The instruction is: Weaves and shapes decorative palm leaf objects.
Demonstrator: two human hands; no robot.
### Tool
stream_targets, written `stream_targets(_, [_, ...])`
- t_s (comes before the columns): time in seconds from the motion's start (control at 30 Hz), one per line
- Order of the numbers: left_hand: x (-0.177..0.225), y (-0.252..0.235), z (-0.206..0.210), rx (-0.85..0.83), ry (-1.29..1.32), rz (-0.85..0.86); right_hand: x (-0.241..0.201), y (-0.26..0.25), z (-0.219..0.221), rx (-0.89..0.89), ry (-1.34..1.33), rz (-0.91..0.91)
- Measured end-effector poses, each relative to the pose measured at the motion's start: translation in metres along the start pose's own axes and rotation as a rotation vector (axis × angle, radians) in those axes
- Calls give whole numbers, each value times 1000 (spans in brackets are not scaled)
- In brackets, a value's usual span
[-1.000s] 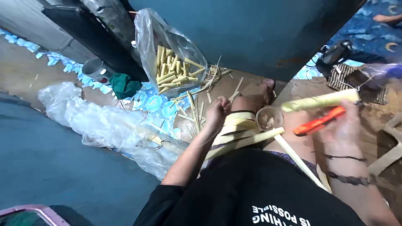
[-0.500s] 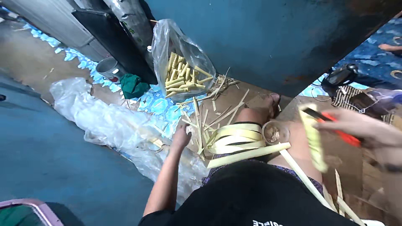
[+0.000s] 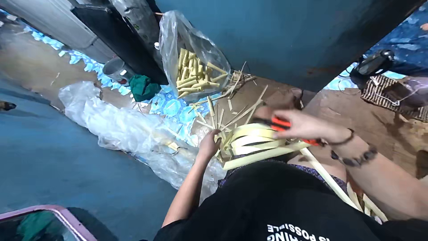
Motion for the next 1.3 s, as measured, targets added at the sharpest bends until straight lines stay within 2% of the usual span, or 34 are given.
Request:
stream_targets(0.07, [4,1,-1,5,19,28,38,23,39,-215,-36,105])
stream_targets(0.1, [8,1,0,18,26,67,55,33,57,-259,-67,118])
stream_targets(0.23, [48,5,6,83,53,299,102,62,103,-158,-110,168])
stream_targets(0.37, [89,17,13,73,24,467,113,74,117,-3,-110,188])
stream_targets(0.43, [98,13,22,54,-11,486,114,77,119,34,-125,194])
stream_targets(0.6, [101,-28,48,-96,-114,351,114,75,120,33,-150,159])
stream_targets(0.67, [116,-30,39,-94,-153,408,108,79,112,63,-147,118])
stream_targets(0.77, [144,-14,22,-59,-214,530,93,94,90,295,-177,-37])
stream_targets(0.87, [162,-11,19,-122,-290,526,71,104,63,486,-181,-93])
stream_targets(1.0, [148,-32,47,-225,-390,423,56,93,56,528,-107,-144])
stream_targets(1.17, [166,-3,36,-105,-449,562,58,88,60,500,-101,-174])
stream_targets(1.3, [191,19,15,-55,-442,639,53,90,51,630,-46,-173])
Point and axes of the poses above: each hand's wrist, its own y-axis away from the middle knuckle, its own z-axis out of the palm, x = y × z, the point moved 4 cm from there along -y, towards the middle knuckle, and after that the axes turned 10 degrees about -x, right-handed, at the moved point
